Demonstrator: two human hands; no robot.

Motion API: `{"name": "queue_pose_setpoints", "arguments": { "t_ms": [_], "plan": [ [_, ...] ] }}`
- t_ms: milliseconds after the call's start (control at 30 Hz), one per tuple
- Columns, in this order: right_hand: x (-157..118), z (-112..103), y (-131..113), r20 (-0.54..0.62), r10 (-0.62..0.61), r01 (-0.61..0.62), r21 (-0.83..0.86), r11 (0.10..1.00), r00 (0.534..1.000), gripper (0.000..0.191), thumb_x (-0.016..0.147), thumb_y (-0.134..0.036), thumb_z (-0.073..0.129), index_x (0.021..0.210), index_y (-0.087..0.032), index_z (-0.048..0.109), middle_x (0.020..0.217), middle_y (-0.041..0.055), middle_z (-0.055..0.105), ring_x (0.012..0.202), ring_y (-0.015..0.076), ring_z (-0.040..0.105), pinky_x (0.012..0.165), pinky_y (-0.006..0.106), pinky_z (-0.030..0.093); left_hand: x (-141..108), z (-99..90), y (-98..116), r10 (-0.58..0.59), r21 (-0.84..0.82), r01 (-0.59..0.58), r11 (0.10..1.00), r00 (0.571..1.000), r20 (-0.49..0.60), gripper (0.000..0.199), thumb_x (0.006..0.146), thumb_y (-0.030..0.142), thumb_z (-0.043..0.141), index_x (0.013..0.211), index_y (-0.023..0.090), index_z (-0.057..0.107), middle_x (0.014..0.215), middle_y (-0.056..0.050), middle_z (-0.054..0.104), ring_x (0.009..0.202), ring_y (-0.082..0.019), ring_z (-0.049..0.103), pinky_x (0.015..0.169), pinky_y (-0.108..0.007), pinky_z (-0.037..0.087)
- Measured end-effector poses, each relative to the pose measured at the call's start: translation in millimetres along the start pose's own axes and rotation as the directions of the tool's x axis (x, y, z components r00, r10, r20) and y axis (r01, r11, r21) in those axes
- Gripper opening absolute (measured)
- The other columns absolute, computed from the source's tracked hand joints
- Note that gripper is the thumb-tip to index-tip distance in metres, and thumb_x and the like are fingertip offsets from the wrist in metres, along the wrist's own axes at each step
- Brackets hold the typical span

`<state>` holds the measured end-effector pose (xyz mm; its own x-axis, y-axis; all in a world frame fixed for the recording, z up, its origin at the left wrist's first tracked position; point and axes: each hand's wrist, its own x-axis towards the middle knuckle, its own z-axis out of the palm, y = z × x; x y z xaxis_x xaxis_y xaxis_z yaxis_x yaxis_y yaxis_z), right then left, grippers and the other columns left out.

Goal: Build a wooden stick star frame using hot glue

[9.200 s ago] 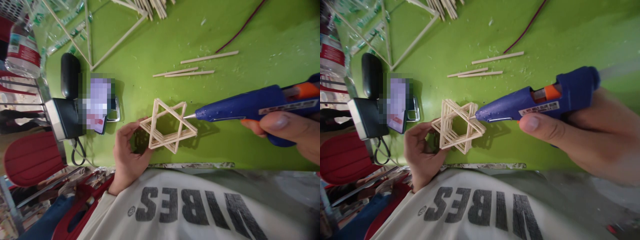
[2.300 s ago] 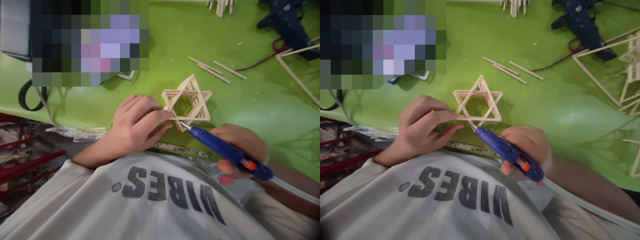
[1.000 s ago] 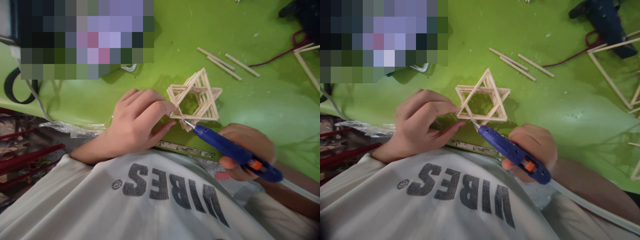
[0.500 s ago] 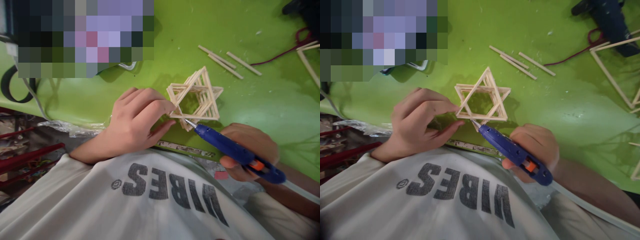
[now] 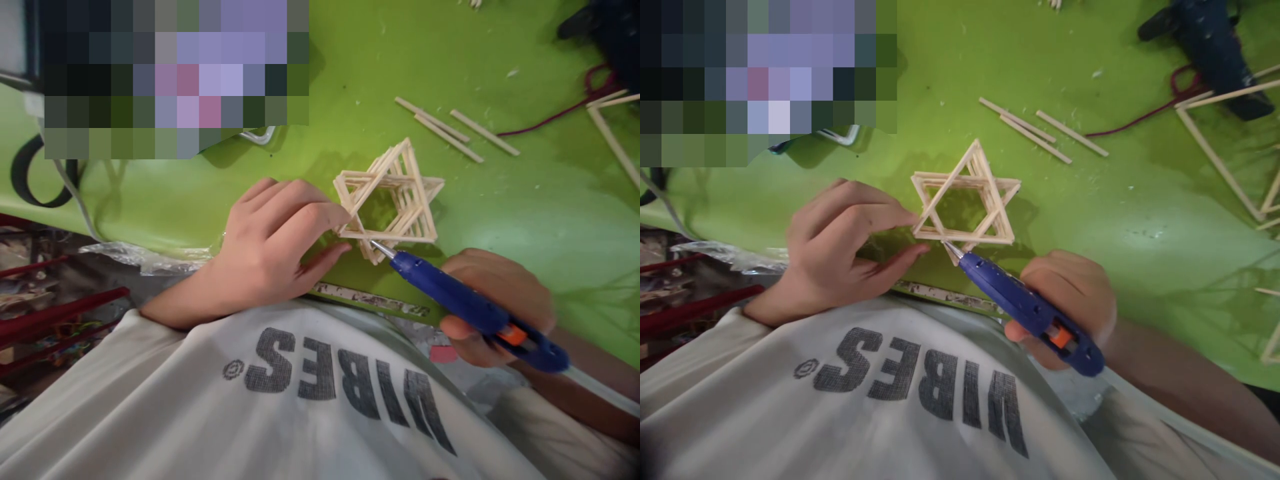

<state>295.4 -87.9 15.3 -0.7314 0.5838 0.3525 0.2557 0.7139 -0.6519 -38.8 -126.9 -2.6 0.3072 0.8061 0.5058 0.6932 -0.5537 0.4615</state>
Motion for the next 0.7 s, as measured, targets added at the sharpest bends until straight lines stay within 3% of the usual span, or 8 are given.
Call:
{"name": "queue_pose_setpoints", "arguments": {
  "t_ms": [333, 467, 700],
  "plan": [
    [4.8, -0.4, -2.6, -0.02, -0.055, 0.055, -0.026, 0.998, 0.998, 0.042, 0.122, -0.057, 0.056, 0.098, -0.023, 0.061, 0.064, 0.002, 0.061, 0.051, 0.0198, 0.061, 0.052, 0.041, 0.045, -0.7, 6.3, -3.5, 0.036, -0.01, -0.037, 0.999, 0.996, -0.076, 0.024, 0.107, 0.032, 0.082, 0.126, 0.026, 0.069, 0.106, -0.005, 0.082, 0.084, -0.023, 0.075, 0.071, -0.041, 0.057],
    [6.8, -0.1, -2.8, -0.05, -0.089, 0.089, -0.018, 0.996, 0.995, 0.042, 0.123, -0.056, 0.056, 0.097, -0.023, 0.06, 0.066, 0.0017, 0.063, 0.053, 0.0203, 0.063, 0.053, 0.042, 0.046, -2.3, 4.8, -2.3, -0.002, -0.006, 0.001, 1.0, 0.999, -0.037, 0.026, 0.108, 0.033, 0.082, 0.129, 0.029, 0.067, 0.109, -0.005, 0.082, 0.088, -0.024, 0.078, 0.074, -0.042, 0.056],
    [5.6, -1.9, 3.0, 0.061, -0.09, 0.089, 0.016, 0.996, 0.994, 0.043, 0.12, -0.061, 0.061, 0.104, -0.021, 0.061, 0.07, -0.0002, 0.063, 0.053, 0.0166, 0.06, 0.053, 0.039, 0.045, -2.9, -1.9, 0.3, -0.038, 0.001, 0.038, 0.999, 0.998, 0.047, 0.028, 0.108, 0.035, 0.081, 0.132, 0.032, 0.067, 0.113, -0.006, 0.083, 0.093, -0.026, 0.081, 0.078, -0.045, 0.059]
  ]
}}
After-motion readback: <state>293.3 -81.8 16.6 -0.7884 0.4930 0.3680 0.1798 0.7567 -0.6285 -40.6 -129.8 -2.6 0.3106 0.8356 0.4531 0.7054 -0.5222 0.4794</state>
